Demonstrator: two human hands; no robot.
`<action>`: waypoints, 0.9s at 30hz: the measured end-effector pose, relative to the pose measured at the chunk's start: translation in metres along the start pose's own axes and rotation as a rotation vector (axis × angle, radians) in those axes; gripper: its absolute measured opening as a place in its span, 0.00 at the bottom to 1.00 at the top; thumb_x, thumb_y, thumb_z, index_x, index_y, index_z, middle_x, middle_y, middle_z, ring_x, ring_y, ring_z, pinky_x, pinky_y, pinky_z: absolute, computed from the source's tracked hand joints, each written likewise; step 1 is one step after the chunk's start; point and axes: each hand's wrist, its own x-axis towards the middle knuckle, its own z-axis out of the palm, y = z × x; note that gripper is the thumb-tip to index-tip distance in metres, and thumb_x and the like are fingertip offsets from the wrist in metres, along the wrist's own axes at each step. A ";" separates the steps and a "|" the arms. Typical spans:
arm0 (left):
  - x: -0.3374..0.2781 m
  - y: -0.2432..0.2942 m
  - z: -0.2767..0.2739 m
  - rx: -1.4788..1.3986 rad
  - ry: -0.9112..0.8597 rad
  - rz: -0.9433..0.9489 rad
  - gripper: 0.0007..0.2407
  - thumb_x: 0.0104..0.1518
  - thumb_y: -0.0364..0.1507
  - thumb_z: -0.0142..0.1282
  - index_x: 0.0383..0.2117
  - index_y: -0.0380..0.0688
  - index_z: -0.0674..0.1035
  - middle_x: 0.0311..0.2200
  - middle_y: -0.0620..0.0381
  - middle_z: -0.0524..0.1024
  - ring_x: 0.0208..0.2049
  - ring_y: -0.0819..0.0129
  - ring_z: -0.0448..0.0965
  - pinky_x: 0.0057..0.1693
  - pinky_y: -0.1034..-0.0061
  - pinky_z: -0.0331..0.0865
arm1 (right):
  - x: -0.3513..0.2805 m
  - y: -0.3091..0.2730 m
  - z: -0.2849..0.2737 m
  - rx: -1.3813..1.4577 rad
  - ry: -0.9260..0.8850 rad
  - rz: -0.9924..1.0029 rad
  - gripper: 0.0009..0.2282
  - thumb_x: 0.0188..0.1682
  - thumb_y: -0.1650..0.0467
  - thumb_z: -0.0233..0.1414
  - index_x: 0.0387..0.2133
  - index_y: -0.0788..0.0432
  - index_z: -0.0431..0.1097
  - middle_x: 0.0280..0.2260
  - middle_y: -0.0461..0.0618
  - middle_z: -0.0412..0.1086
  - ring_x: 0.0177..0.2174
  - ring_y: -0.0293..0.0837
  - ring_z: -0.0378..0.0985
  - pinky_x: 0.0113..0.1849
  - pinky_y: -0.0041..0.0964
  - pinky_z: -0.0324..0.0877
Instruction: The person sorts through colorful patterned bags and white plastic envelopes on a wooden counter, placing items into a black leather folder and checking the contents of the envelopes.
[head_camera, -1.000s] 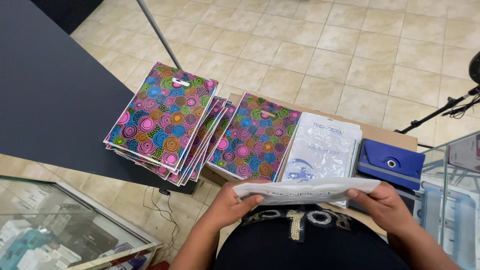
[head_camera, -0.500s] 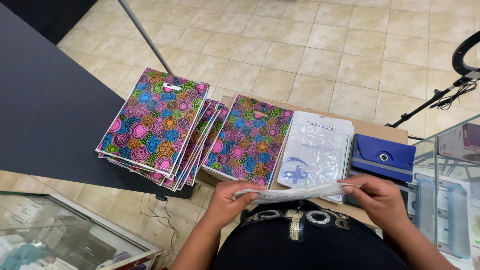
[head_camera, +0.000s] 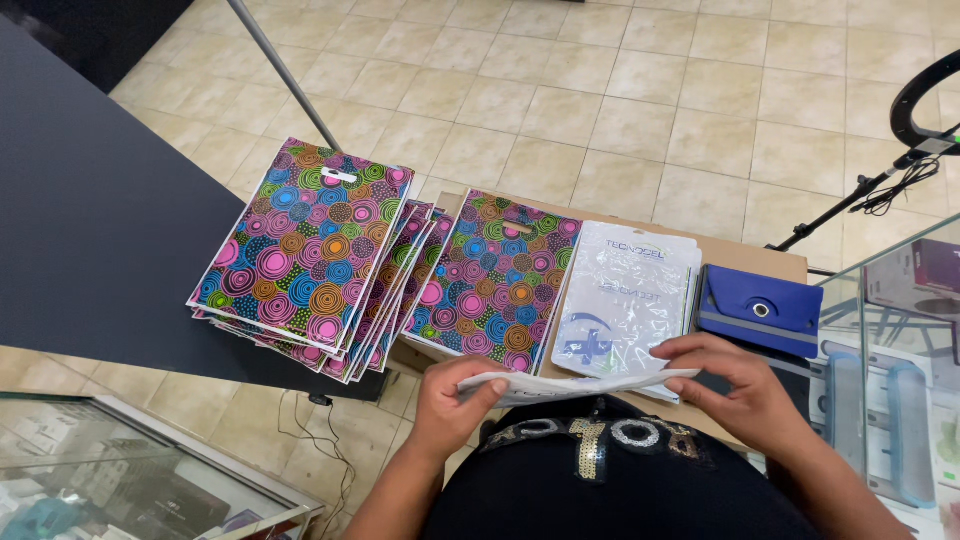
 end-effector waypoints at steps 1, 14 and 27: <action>0.001 0.003 0.000 0.030 -0.001 0.007 0.06 0.65 0.31 0.67 0.36 0.43 0.90 0.32 0.59 0.89 0.32 0.71 0.85 0.41 0.73 0.77 | 0.003 -0.005 -0.001 0.005 -0.033 -0.037 0.11 0.51 0.72 0.65 0.47 0.51 0.87 0.54 0.49 0.85 0.54 0.45 0.89 0.59 0.40 0.79; 0.005 -0.005 0.026 0.121 0.000 0.071 0.02 0.59 0.25 0.72 0.35 0.46 0.90 0.35 0.58 0.91 0.39 0.69 0.91 0.49 0.73 0.83 | 0.020 -0.003 0.018 -0.292 -0.129 -0.243 0.06 0.55 0.64 0.65 0.41 0.48 0.77 0.44 0.41 0.84 0.46 0.44 0.86 0.55 0.49 0.70; 0.016 0.002 0.042 0.075 -0.089 0.160 0.03 0.61 0.22 0.69 0.37 0.44 0.89 0.36 0.56 0.89 0.37 0.67 0.89 0.46 0.73 0.81 | 0.027 -0.013 0.028 -0.423 -0.145 -0.287 0.13 0.50 0.66 0.69 0.48 0.41 0.80 0.45 0.36 0.82 0.49 0.44 0.80 0.69 0.66 0.55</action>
